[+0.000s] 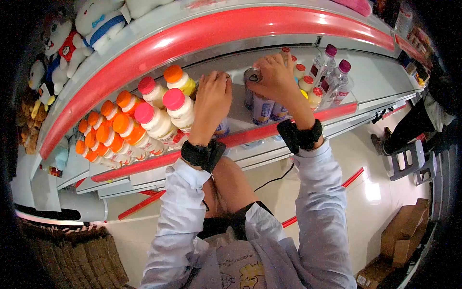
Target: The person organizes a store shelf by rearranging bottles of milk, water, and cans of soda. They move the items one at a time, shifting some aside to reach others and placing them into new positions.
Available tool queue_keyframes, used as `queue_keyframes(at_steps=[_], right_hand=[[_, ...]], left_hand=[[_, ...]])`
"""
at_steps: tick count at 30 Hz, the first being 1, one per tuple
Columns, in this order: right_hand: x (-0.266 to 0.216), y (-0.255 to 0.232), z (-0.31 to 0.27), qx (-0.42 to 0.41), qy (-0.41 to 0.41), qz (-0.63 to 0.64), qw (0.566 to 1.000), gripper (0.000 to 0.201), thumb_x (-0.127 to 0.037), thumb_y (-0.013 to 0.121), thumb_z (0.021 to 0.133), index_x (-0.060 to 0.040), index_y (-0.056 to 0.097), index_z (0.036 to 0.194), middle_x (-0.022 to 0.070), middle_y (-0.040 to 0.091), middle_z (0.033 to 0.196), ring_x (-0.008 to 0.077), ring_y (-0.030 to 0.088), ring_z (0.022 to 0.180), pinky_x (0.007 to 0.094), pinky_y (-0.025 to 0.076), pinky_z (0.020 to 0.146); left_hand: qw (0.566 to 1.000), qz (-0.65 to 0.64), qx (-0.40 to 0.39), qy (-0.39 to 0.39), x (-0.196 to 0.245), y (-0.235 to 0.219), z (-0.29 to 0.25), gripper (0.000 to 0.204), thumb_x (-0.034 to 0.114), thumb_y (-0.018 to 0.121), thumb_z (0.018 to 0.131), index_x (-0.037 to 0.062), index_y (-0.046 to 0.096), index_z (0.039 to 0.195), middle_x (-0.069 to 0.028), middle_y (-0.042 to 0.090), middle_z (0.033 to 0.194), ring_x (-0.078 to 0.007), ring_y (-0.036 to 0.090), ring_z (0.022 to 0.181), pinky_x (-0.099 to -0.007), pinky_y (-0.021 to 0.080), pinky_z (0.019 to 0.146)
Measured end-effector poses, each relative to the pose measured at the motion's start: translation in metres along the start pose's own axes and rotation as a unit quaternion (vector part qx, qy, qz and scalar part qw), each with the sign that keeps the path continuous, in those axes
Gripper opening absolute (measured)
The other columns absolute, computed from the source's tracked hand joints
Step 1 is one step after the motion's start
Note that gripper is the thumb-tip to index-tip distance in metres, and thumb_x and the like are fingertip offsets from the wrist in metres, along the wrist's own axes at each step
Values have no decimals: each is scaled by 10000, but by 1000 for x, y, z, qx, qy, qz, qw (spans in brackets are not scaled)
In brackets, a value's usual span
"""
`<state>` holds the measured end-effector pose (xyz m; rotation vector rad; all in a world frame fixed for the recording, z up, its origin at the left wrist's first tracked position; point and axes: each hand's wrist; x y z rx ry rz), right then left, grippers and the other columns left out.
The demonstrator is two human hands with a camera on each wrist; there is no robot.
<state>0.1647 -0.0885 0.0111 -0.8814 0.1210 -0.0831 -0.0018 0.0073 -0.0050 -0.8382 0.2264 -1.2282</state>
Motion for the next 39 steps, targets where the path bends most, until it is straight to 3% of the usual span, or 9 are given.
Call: queue_keyframes(at_steps=[10, 16, 19, 22, 25, 31, 34, 37, 39], right_hand=[[-5, 7, 5, 38, 22, 32, 998, 300, -337, 737, 725, -134, 678, 938, 78, 652, 942, 298, 572, 1037, 574, 257, 1074], [5, 8, 10, 4, -10, 89, 996, 290, -231, 777, 710, -86, 689, 945, 90, 626, 903, 308, 571, 938, 411, 435, 836], [-1, -1, 16, -56, 9, 91, 994, 297, -321, 758, 724, -86, 710, 898, 152, 653, 874, 370, 624, 904, 592, 329, 1010], [1, -3, 16, -60, -12, 67, 996, 306, -213, 787, 722, -37, 700, 957, 144, 612, 860, 336, 576, 871, 403, 456, 784], [0, -3, 15, -40, -20, 77, 996, 312, -215, 788, 723, -38, 699, 964, 163, 612, 855, 335, 582, 869, 409, 459, 785], [4, -1, 19, -104, -1, 83, 991, 322, -220, 779, 724, -62, 687, 990, 131, 616, 936, 323, 578, 931, 384, 439, 841], [3, 8, 16, -62, -21, 77, 995, 346, -329, 755, 717, -102, 698, 971, 132, 648, 964, 359, 598, 1002, 611, 315, 1023], [3, 11, 9, 4, -52, 88, 995, 383, -338, 748, 719, -131, 679, 1034, 96, 642, 1031, 331, 591, 1038, 617, 303, 1030], [-8, 0, 8, -10, -65, 77, 995, 399, -338, 741, 725, -142, 668, 1065, 93, 637, 1063, 324, 583, 1062, 625, 271, 1052]], left_hand=[[1000, 4, 9, 5, -3, 2, -2, 157, 116, 554, 873, -12, 628, 925, -191, 588, 920, -403, 566, 889, -490, 442, 860], [1000, 5, 8, -1, 0, -1, -1, 165, 105, 565, 853, -26, 630, 928, -194, 591, 944, -406, 558, 911, -477, 456, 826], [1000, 7, 16, 6, -2, 2, -1, 163, 101, 568, 849, -28, 628, 927, -195, 595, 952, -406, 558, 906, -477, 456, 821], [1000, 11, 17, 7, -2, 2, -1, 159, 98, 571, 846, -27, 627, 926, -197, 597, 952, -406, 560, 899, -476, 457, 820], [1000, 13, 18, 12, -3, 2, -1, 155, 98, 572, 846, -25, 625, 924, -201, 596, 946, -409, 561, 889, -474, 459, 820], [1000, 10, 14, 13, -3, 3, -2, 145, 96, 563, 848, -23, 617, 912, -201, 595, 935, -413, 560, 873, -476, 458, 825], [1000, 9, 6, 17, -4, 5, -1, 139, 90, 556, 849, -22, 614, 909, -199, 595, 939, -408, 562, 885, -476, 455, 838], [1000, 1, 3, 4, -3, 2, 0, 141, 82, 543, 856, -24, 606, 927, -203, 595, 952, -406, 566, 907, -471, 451, 851], [1000, -16, -4, -15, 0, -2, 1, 157, 81, 531, 868, -24, 603, 960, -209, 597, 972, -408, 570, 930, -468, 449, 860]])
Point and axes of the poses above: each hand's wrist, its own z-axis towards the middle knuckle, its own y-axis out of the palm, x = y × z
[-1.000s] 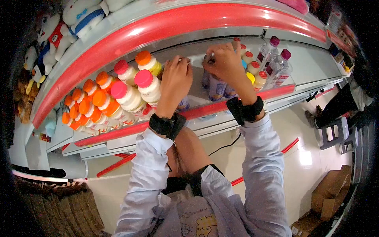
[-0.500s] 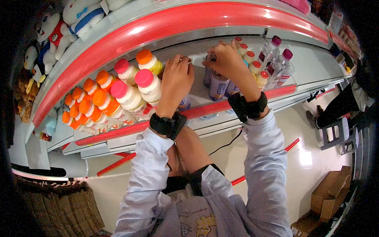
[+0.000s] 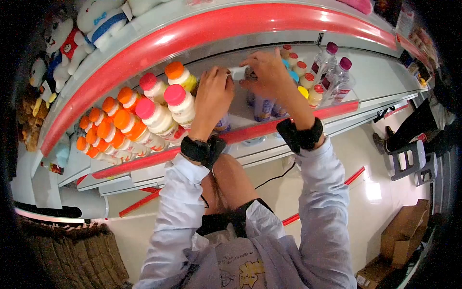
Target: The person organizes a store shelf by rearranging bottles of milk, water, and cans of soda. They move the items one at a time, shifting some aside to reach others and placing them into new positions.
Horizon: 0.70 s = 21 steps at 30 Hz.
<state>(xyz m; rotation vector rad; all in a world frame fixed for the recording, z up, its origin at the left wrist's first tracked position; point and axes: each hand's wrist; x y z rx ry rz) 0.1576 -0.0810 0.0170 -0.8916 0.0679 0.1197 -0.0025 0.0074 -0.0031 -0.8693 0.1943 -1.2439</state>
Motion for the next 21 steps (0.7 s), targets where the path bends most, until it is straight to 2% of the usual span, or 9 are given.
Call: queue_keyframes(at_steps=[4, 6, 9, 10, 12, 16, 17, 20, 21], right_hand=[[-36, -18, -9, -70, -5, 18, 997, 419, -375, 720, 749, -152, 655, 1099, 92, 634, 1103, 310, 558, 1115, 623, 196, 1099], [-47, -7, -14, -69, -7, 34, 997, 427, -406, 713, 759, -142, 652, 1089, 90, 634, 1104, 306, 547, 1132, 617, 174, 1109], [-68, -5, -12, -100, 4, 45, 994, 454, -450, 708, 760, -123, 647, 1068, 89, 640, 1087, 293, 542, 1141, 609, 161, 1117], [-75, -5, -9, -116, 10, 48, 992, 465, -465, 708, 759, -116, 645, 1060, 89, 642, 1078, 287, 543, 1141, 607, 160, 1118], [-84, 2, -7, -66, 12, 42, 997, 468, -478, 712, 748, -100, 648, 1017, 90, 649, 1032, 279, 567, 1101, 608, 165, 1116], [-85, 15, -6, -13, -8, 31, 999, 495, -437, 760, 725, -60, 622, 1014, 90, 640, 873, 265, 630, 911, 523, 186, 1142], [-83, 18, -7, 42, -31, 45, 998, 390, -385, 757, 723, -79, 613, 917, 60, 616, 775, 255, 636, 806, 505, 196, 1149], [-83, 13, -7, 31, -49, 3, 998, 379, -403, 716, 723, -60, 654, 870, 82, 622, 804, 261, 646, 857, 515, 224, 1136], [-83, 10, -7, 30, -53, -1, 998, 338, -364, 716, 715, -60, 661, 852, 90, 622, 798, 268, 646, 837, 513, 231, 1137]], left_hand=[[989, -137, 47, -18, 3, -7, 4, 184, 84, 517, 883, -7, 602, 1017, -206, 602, 1007, -410, 575, 961, -460, 465, 837], [979, -191, 64, -15, 6, -17, 11, 179, 83, 523, 878, 5, 611, 1012, -191, 601, 998, -400, 586, 939, -452, 493, 791], [988, -147, 53, 2, 21, -49, 16, 155, 96, 520, 877, 14, 611, 972, -189, 612, 963, -390, 602, 903, -470, 497, 758], [993, -114, 21, 11, 23, -62, 19, 171, 116, 514, 888, 26, 611, 997, -197, 617, 974, -397, 600, 918, -470, 492, 777], [998, -46, -42, 26, 22, -85, 24, 204, 156, 504, 910, 50, 612, 1046, -213, 628, 996, -411, 595, 950, -470, 482, 816], [993, 101, -59, -19, -1, -99, 32, 278, 264, 510, 902, 64, 630, 1053, -217, 651, 1010, -417, 613, 934, -482, 495, 807], [991, 106, -71, -38, -10, -98, 34, 326, 314, 495, 897, 73, 644, 1058, -211, 644, 1057, -406, 606, 982, -479, 484, 853], [983, 75, -118, -116, -42, -78, 32, 357, 341, 482, 894, 84, 654, 1073, -195, 638, 1099, -386, 591, 1042, -464, 466, 903], [980, 49, -134, -142, -35, -85, 34, 383, 361, 474, 888, 92, 657, 1092, -182, 628, 1139, -364, 570, 1095, -443, 451, 936]])
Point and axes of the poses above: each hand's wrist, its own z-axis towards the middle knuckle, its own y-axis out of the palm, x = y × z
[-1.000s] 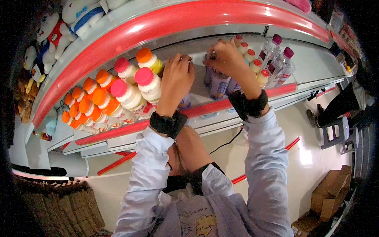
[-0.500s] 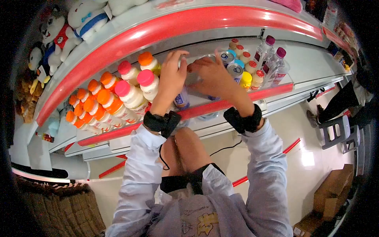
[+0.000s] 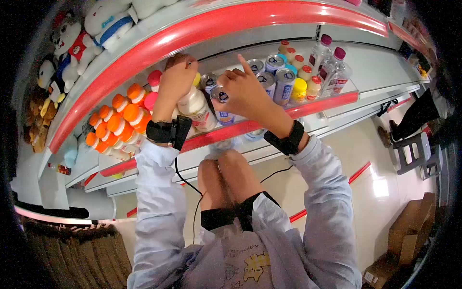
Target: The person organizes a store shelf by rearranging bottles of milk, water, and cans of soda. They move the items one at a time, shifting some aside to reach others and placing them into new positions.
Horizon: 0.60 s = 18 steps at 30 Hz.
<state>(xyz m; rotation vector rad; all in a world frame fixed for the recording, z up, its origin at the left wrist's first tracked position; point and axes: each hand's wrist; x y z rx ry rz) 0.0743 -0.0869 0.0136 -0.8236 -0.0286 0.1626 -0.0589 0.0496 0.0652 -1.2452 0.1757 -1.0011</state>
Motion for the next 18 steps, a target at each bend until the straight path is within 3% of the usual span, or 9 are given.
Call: queue_keyframes(at_steps=[6, 9, 18], right_hand=[[19, -25, -8, -53, 41, 31, 997, 309, -339, 714, 718, -70, 691, 868, 90, 625, 787, 275, 639, 875, 527, 214, 1147], [30, -35, -12, -50, 37, 4, 998, 291, -331, 713, 721, -75, 700, 859, 84, 628, 784, 275, 636, 887, 534, 203, 1151], [35, -35, -10, -78, 5, -22, 997, 305, -333, 689, 761, -82, 686, 934, 82, 629, 842, 281, 628, 918, 577, 209, 1123]], left_hand=[[999, 6, 37, 37, -6, 7, 1, 396, 366, 483, 884, 86, 652, 1108, -183, 617, 1167, -363, 556, 1118, -443, 444, 941], [1000, -20, -5, -3, 3, -1, -3, 396, 364, 487, 883, 80, 652, 1104, -180, 614, 1174, -363, 549, 1127, -441, 442, 944], [1000, -29, 1, -5, 0, 2, -2, 394, 376, 501, 879, 76, 656, 1082, -177, 627, 1139, -357, 560, 1108, -431, 444, 942]])
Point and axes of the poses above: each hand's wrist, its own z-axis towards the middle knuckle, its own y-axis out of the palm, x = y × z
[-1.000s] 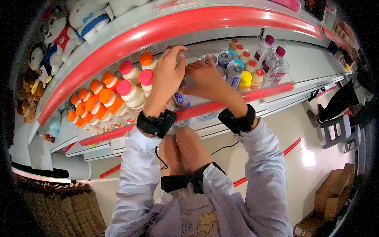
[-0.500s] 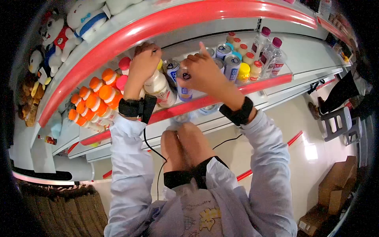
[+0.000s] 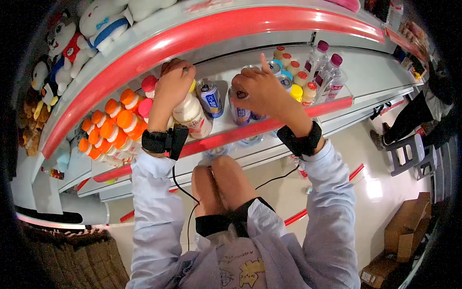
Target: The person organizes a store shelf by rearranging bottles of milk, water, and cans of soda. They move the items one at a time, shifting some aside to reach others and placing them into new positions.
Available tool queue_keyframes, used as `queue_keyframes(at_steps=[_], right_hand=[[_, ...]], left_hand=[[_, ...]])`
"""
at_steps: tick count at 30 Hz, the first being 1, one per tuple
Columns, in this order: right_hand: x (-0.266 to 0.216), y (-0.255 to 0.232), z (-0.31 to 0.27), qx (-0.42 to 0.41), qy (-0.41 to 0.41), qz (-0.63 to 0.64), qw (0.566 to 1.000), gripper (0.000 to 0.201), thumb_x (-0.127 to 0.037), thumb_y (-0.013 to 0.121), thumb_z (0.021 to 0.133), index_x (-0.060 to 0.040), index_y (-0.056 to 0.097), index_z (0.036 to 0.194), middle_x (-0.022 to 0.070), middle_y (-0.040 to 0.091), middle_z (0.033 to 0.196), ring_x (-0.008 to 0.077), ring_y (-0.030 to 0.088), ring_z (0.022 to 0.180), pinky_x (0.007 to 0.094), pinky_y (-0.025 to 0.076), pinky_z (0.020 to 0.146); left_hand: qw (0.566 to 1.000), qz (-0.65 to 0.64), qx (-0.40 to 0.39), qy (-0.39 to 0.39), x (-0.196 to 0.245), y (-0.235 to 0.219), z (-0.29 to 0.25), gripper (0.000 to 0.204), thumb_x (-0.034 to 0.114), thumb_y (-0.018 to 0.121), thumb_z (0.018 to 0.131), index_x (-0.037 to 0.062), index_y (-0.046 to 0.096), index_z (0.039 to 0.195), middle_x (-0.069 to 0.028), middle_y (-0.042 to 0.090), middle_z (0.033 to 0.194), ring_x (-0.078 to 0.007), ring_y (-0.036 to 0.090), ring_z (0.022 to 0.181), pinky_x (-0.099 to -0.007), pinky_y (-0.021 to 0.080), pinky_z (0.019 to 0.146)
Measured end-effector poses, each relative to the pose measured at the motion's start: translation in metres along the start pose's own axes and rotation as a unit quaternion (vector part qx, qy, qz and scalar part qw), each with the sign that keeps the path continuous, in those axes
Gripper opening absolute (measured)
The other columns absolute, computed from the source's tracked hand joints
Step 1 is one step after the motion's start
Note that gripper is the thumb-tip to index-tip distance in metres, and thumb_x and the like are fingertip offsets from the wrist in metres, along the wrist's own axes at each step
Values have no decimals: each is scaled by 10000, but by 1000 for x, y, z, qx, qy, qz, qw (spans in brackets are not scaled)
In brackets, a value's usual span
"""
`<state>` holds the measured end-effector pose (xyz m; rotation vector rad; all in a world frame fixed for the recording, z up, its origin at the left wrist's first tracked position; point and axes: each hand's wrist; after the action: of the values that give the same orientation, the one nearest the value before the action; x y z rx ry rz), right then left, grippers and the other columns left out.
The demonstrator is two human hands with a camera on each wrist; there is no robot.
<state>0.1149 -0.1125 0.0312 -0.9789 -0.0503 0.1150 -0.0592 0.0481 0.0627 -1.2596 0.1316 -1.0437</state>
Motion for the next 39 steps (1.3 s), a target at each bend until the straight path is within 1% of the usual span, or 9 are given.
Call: queue_keyframes(at_steps=[7, 10, 16, 22, 25, 28, 34, 37, 39], right_hand=[[-12, 20, 24, 37, -14, 11, 999, 470, -466, 651, 817, -78, 631, 1080, 107, 630, 1018, 277, 563, 1087, 594, 174, 1117], [-18, 51, 35, 73, -34, -12, 997, 482, -443, 655, 816, -78, 610, 1126, 103, 641, 1026, 279, 570, 1087, 575, 189, 1119], [-19, 47, 48, -31, 0, -6, 999, 440, -359, 668, 822, -87, 592, 1160, 104, 658, 1040, 252, 597, 1060, 494, 187, 1142], [-4, 30, 45, -41, 63, 73, 994, 443, -261, 707, 786, -66, 601, 1169, 102, 667, 888, 274, 610, 1001, 504, 229, 1135], [10, 31, 39, 3, 31, 39, 999, 379, -283, 683, 790, -66, 656, 1099, 132, 686, 981, 317, 621, 999, 528, 259, 1118], [16, 28, 35, -4, 36, 41, 999, 398, -257, 720, 772, -58, 647, 1110, 106, 656, 959, 304, 597, 1017, 532, 230, 1135], [14, 32, 35, -50, 60, 5, 997, 406, -311, 671, 809, -68, 627, 1131, 101, 636, 1038, 294, 570, 1082, 576, 201, 1129], [6, 34, 42, -49, 67, 37, 996, 342, -293, 621, 839, -70, 619, 1099, 98, 639, 1019, 288, 593, 1039, 569, 195, 1131], [6, 39, 47, -96, 87, 58, 990, 303, -270, 609, 844, -72, 617, 1073, 102, 639, 1001, 291, 608, 1000, 563, 198, 1131]], left_hand=[[999, 13, 31, 24, -3, 5, 0, 387, 377, 503, 879, 78, 662, 1066, -182, 622, 1152, -363, 561, 1110, -436, 444, 941], [999, 6, 20, 30, -7, 6, 1, 385, 377, 506, 875, 82, 658, 1071, -186, 623, 1148, -371, 561, 1106, -436, 444, 941], [1000, -5, 28, 4, -3, 7, 0, 369, 381, 521, 858, 106, 660, 1063, -192, 638, 1101, -389, 587, 1049, -442, 456, 916], [999, -21, 29, 22, -5, 5, 1, 382, 377, 522, 857, 103, 653, 1090, -204, 639, 1081, -389, 589, 1038, -440, 460, 903], [998, -16, 44, 29, -6, 9, 1, 379, 358, 545, 850, 89, 652, 1094, -208, 639, 1066, -387, 593, 1022, -440, 459, 899], [996, -38, 68, 50, -9, 13, 2, 363, 332, 575, 839, 77, 646, 1088, -204, 640, 1052, -387, 589, 1024, -444, 459, 893], [996, -9, 72, 60, -9, 12, 2, 360, 342, 601, 835, 71, 637, 1070, -204, 635, 1038, -386, 581, 1031, -449, 461, 886], [998, -16, 55, 33, -4, 8, -1, 355, 345, 596, 841, 78, 639, 1070, -201, 633, 1039, -383, 576, 1040, -446, 454, 898], [998, -13, 56, 34, -3, 6, -1, 344, 344, 590, 845, 83, 643, 1062, -199, 633, 1040, -383, 576, 1039, -446, 455, 895]])
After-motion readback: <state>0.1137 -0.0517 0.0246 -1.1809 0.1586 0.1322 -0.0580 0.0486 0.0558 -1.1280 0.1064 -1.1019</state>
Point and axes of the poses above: each hand's wrist, its own z-axis towards the middle knuckle, its own y-axis out of the palm, x = y × z
